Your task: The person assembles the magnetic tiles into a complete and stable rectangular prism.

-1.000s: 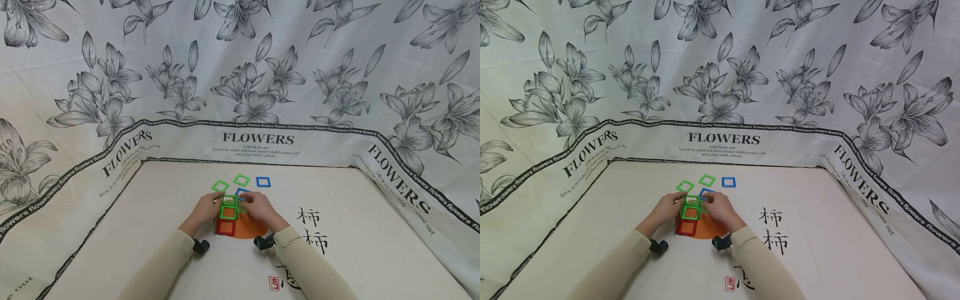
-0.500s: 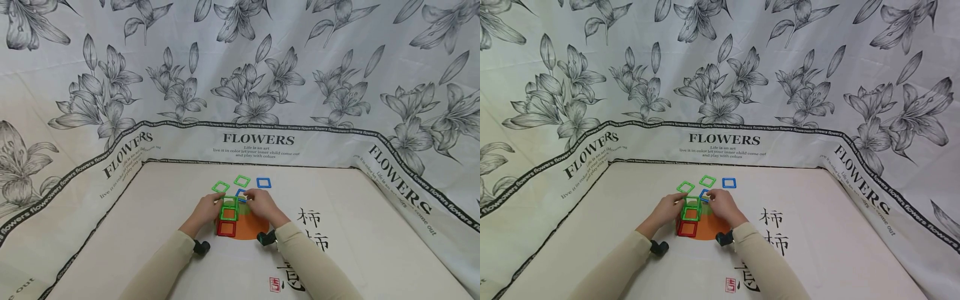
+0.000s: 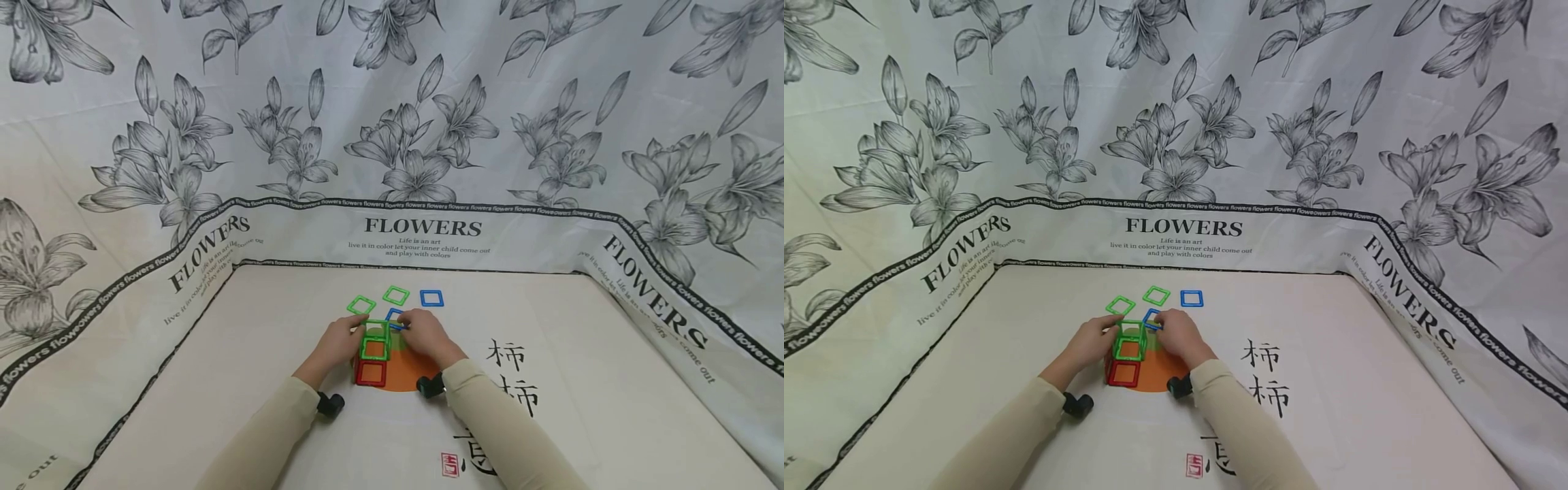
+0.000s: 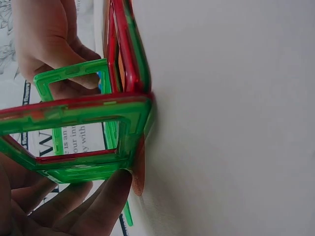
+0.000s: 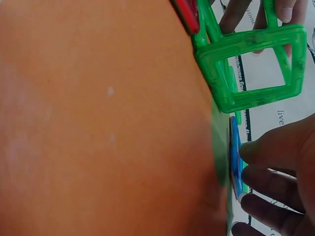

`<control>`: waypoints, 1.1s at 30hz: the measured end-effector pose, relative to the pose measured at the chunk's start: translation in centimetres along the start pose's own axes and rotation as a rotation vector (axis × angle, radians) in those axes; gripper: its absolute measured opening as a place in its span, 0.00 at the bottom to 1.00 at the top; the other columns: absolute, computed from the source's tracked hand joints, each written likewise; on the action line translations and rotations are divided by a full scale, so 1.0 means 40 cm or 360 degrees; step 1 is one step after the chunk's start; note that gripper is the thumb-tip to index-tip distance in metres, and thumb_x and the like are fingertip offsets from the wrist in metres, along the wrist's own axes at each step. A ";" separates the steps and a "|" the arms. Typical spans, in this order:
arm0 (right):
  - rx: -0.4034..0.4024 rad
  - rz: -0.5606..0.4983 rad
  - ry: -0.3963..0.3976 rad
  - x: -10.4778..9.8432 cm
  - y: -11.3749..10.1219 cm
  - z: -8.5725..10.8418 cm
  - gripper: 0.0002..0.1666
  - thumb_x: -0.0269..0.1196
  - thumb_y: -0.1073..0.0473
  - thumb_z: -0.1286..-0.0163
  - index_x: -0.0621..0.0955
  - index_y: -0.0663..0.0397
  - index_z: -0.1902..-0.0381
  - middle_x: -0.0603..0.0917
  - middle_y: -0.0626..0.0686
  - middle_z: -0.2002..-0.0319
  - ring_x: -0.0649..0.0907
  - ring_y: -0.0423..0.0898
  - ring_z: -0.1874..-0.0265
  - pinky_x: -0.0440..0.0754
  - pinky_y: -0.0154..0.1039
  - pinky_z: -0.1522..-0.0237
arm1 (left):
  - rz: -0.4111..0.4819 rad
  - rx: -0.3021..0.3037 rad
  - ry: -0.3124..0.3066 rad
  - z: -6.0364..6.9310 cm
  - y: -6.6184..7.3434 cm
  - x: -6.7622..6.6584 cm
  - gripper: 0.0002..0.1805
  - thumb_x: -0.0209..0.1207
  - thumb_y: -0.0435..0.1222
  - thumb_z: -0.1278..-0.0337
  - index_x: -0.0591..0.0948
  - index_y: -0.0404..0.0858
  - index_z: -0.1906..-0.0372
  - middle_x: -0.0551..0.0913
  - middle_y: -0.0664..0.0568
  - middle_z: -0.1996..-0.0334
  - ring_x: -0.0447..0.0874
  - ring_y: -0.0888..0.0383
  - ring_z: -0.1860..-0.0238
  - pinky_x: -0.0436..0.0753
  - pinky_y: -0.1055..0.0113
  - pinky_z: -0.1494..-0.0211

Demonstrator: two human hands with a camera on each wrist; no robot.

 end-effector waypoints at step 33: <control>-0.0001 0.0278 -0.0085 0.011 -0.046 -0.033 0.14 0.58 0.63 0.32 0.87 0.53 0.53 0.86 0.52 0.51 0.77 0.50 0.53 0.78 0.47 0.44 | 0.0010 0.0007 -0.0011 0.001 -0.003 -0.001 0.23 0.48 0.45 0.29 0.73 0.50 0.33 0.75 0.51 0.35 0.77 0.55 0.53 0.80 0.61 0.55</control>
Point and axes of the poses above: each hand's wrist, its own z-axis away from the middle knuckle, its own x-axis out of the palm, y = z × x, the point moved 1 cm from there along -z, towards the middle knuckle
